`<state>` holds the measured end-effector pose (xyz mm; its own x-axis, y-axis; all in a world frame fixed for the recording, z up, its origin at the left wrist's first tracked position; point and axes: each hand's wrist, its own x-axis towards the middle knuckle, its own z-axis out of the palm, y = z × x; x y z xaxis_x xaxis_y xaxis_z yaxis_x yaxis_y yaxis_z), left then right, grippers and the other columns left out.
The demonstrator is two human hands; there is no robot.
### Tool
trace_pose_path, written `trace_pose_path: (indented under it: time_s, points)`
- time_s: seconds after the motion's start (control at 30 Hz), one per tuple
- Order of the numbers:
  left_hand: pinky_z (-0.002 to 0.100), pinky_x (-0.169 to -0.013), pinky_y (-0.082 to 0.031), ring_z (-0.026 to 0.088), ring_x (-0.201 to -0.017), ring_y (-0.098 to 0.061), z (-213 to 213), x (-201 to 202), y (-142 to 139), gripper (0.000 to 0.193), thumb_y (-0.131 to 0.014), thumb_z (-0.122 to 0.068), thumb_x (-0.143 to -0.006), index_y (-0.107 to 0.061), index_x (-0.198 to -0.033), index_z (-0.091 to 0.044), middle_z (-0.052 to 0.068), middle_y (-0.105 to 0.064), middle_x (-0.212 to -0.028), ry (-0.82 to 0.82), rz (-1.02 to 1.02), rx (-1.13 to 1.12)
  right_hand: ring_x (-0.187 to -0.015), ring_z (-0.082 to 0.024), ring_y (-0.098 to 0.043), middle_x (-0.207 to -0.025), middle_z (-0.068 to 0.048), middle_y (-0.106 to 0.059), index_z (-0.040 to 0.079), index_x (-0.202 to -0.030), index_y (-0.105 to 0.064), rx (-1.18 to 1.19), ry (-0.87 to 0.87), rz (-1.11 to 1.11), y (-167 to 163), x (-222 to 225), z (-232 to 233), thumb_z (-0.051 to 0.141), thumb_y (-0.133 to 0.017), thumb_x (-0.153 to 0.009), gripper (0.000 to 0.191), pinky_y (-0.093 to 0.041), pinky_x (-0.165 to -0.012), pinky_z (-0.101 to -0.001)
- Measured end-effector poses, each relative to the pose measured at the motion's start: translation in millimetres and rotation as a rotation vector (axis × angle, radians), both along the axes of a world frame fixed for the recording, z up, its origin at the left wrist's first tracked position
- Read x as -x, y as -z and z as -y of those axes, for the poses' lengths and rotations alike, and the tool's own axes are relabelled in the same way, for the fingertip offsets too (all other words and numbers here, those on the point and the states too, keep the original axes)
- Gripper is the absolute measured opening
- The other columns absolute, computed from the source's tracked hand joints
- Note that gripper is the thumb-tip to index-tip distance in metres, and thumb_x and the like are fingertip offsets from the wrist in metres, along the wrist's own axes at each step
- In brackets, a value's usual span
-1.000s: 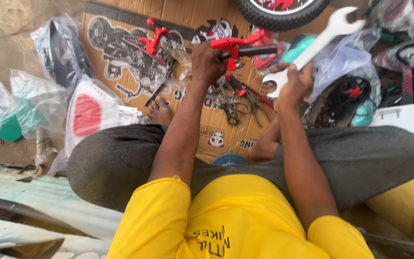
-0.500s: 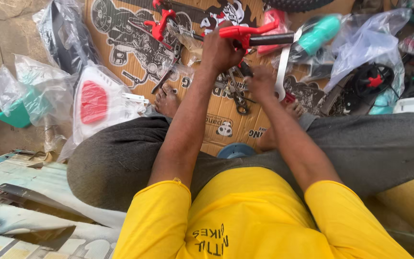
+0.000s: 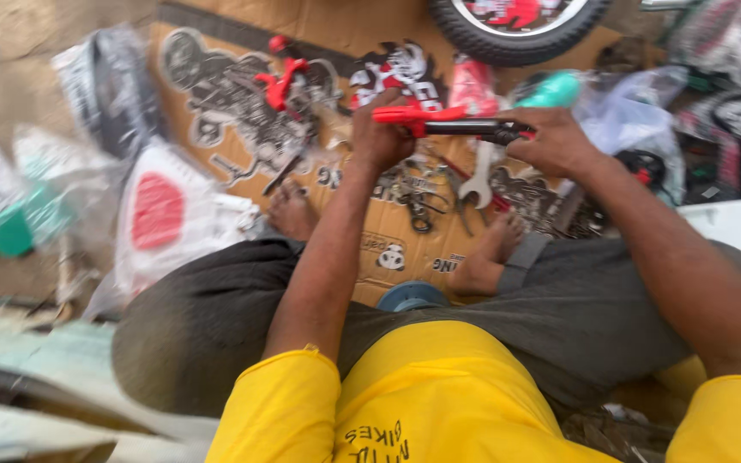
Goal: The person assembles a bicycle handlebar by attaching red grips and brake levers, then uses a wrench to tighten the stem bolts. They also unwrap and handle a green bell and a red reflector, placing them on the cardboard.
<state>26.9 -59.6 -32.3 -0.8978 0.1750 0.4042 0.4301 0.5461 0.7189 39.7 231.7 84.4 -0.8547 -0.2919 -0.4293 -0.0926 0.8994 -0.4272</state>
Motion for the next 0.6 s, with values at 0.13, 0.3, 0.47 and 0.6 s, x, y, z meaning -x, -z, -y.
trace_pose_path:
  time_s: [0.13, 0.3, 0.47, 0.6]
  points:
    - [0.044, -0.059, -0.050, 0.030, -0.074, -0.064, 0, -3, -6, 0.027, -0.083, -0.018, -0.068, -0.062, -0.084, -0.014, 0.005, -0.060, -0.084, -0.034, -0.034, -0.021, -0.091, -0.020, -0.067, -0.112, -0.012, -0.072, 0.015, -0.135, -0.069, 0.300, 0.128, 0.034, -40, -15, -19, 0.016, -0.071, -0.078, 0.058, -0.057, -0.085, -0.0321]
    - [0.044, -0.061, -0.049, 0.029, -0.075, -0.064, 3, -5, -4, 0.030, -0.086, -0.016, -0.070, -0.057, -0.079, -0.014, 0.003, -0.058, -0.083, -0.053, -0.009, 0.008, -0.069, -0.009, -0.060, -0.099, -0.013, -0.070, 0.003, -0.134, -0.071, 0.566, 0.393, 0.243, -28, -17, -14, 0.006, -0.066, -0.081, 0.054, -0.053, -0.061, -0.0239]
    - [0.043, -0.060, -0.049, 0.028, -0.073, -0.063, 6, -8, 2, 0.038, -0.089, -0.021, -0.069, -0.053, -0.076, -0.012, 0.004, -0.055, -0.081, -0.085, -0.020, -0.008, -0.056, -0.008, -0.059, -0.088, -0.014, -0.070, -0.009, -0.140, -0.058, 0.892, 0.682, 0.694, -25, -15, -6, 0.011, -0.073, -0.079, 0.065, -0.050, -0.049, -0.0187]
    - [0.045, -0.055, -0.044, 0.030, -0.065, -0.057, 11, -13, 1, 0.045, -0.090, -0.028, -0.063, -0.049, -0.070, -0.011, 0.007, -0.051, -0.075, -0.065, -0.059, -0.007, -0.055, -0.008, -0.060, -0.086, -0.012, -0.068, -0.011, -0.143, -0.052, 1.021, 0.713, 0.753, -33, -25, 12, 0.011, -0.078, -0.077, 0.074, -0.050, -0.047, -0.0192]
